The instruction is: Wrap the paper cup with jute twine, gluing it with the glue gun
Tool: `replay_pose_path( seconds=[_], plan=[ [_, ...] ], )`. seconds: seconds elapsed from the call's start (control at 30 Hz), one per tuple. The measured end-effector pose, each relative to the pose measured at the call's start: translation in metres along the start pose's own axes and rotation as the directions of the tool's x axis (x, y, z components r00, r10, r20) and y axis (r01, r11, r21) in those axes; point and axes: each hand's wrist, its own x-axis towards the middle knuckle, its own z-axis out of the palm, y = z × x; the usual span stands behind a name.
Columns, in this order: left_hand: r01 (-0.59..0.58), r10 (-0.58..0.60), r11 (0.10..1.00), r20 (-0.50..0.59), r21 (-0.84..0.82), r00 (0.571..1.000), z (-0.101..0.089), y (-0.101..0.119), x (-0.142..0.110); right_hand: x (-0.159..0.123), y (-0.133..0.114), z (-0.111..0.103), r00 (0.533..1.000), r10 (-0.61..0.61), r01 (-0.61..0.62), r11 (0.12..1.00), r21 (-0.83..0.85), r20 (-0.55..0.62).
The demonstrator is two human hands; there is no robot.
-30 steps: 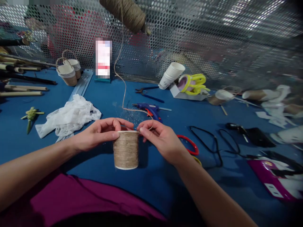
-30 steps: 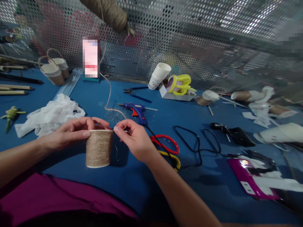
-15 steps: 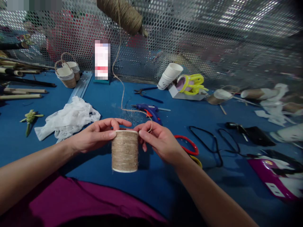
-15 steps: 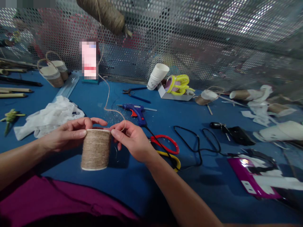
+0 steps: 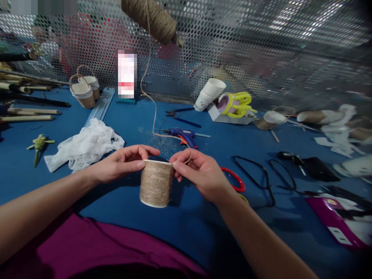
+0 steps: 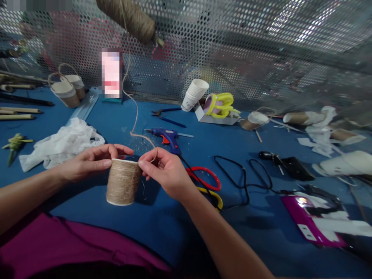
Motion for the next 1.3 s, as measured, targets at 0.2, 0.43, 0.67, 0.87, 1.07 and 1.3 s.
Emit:
replay_pose_path(
  seconds=[0.2,0.43,0.67,0.87,1.07,1.3],
  plan=[
    [-0.071,0.071,0.985,0.007,0.158,0.997,-0.003,-0.003,0.002,0.000,-0.002,0.002,1.000,-0.020,0.017,0.988,-0.154,-0.018],
    [-0.186,0.207,0.845,0.015,0.502,0.978,0.009,-0.003,0.001,-0.002,0.001,0.006,1.000,0.015,-0.023,0.945,-0.326,-0.026],
    [-0.172,0.241,0.790,-0.040,0.589,0.970,0.022,-0.003,0.004,-0.003,0.004,0.012,1.000,-0.030,0.031,0.905,-0.425,0.010],
    [-0.132,0.196,0.797,-0.046,0.590,0.980,0.022,-0.003,0.005,-0.003,0.001,0.014,1.000,-0.024,0.022,0.914,-0.404,-0.001],
    [-0.126,0.161,0.878,-0.037,0.463,0.986,0.017,-0.003,0.003,-0.002,-0.004,0.013,0.999,0.052,-0.046,0.939,-0.340,0.010],
    [-0.099,0.126,0.924,-0.050,0.368,0.991,0.016,-0.005,0.004,-0.002,0.000,0.012,0.999,0.052,-0.045,0.951,-0.306,0.015]
  ],
)
